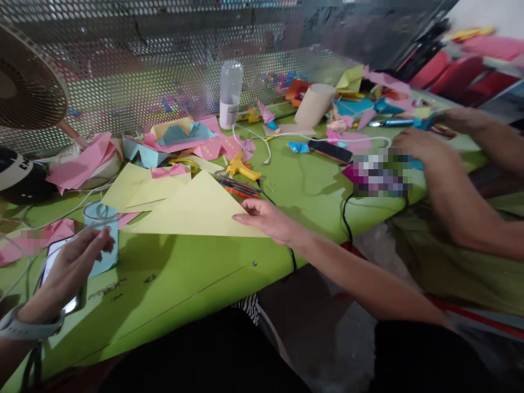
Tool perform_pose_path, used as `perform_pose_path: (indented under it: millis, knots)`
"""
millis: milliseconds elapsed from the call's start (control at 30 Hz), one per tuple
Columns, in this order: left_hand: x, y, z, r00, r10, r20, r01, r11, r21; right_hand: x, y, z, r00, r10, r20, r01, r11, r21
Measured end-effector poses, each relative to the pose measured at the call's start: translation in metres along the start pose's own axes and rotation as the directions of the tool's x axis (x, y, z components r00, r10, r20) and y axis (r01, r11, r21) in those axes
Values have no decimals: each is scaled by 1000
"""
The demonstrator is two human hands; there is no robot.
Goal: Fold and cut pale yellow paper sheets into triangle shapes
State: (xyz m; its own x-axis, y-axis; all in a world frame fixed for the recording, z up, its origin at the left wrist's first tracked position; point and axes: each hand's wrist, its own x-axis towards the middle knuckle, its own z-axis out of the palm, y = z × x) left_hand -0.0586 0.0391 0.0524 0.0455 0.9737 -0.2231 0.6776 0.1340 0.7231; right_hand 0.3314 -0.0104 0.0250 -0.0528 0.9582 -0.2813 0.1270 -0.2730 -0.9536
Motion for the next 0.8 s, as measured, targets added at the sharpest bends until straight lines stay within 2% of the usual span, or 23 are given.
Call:
perform_pose_path:
  millis: [33,100,133,167,233,267,333,400,467,533,567,600,633,667,733,767,800]
  knots:
    - [-5,2,1,989,-78,127,90,992,-91,-3,-1,0,999,34,-3,-34,997,65]
    - [-10,5,8,899,-191,395,320,901,-294,-7,0,2,996,83,19,-85,986,143]
    - [-11,7,15,858,-186,479,404,820,-405,-10,3,4,994,100,40,-105,982,154]
    - [-11,8,23,837,-159,524,456,731,-507,-12,7,7,992,109,68,-118,982,147]
    - [-10,11,40,861,-88,502,444,614,-653,-18,15,13,984,106,143,-121,988,97]
    - [-10,11,48,877,-82,473,421,604,-677,-21,19,16,977,99,187,-113,991,66]
    - [-9,12,58,918,-83,388,347,643,-683,-24,23,19,968,71,241,-74,997,0]
    - [-9,13,59,955,-45,292,235,717,-656,-22,22,19,983,-3,183,13,998,-57]
    - [-9,18,52,981,67,180,56,797,-601,-12,17,17,992,-105,73,112,988,-107]
    - [-7,25,38,975,221,33,-178,855,-486,6,10,16,986,-167,20,168,977,-131]
    - [-6,30,30,950,307,-48,-299,862,-410,17,6,16,985,-170,33,173,977,-127]
    - [-5,33,22,908,402,-117,-417,846,-332,29,2,16,985,-159,61,166,980,-114]
    - [-4,37,14,842,509,-179,-540,806,-244,41,-3,16,982,-156,106,166,982,-88]
    - [-3,39,7,752,616,-234,-653,744,-140,52,-8,17,968,-188,164,200,978,-59]
    - [-3,42,-6,567,779,-269,-796,601,63,71,-19,19,907,-358,224,375,926,-37]
    - [-4,44,-10,522,817,-245,-818,561,129,78,-25,21,861,-453,231,475,879,-47]
    - [-7,45,-14,528,827,-194,-816,557,156,82,-30,21,809,-543,225,569,820,-68]
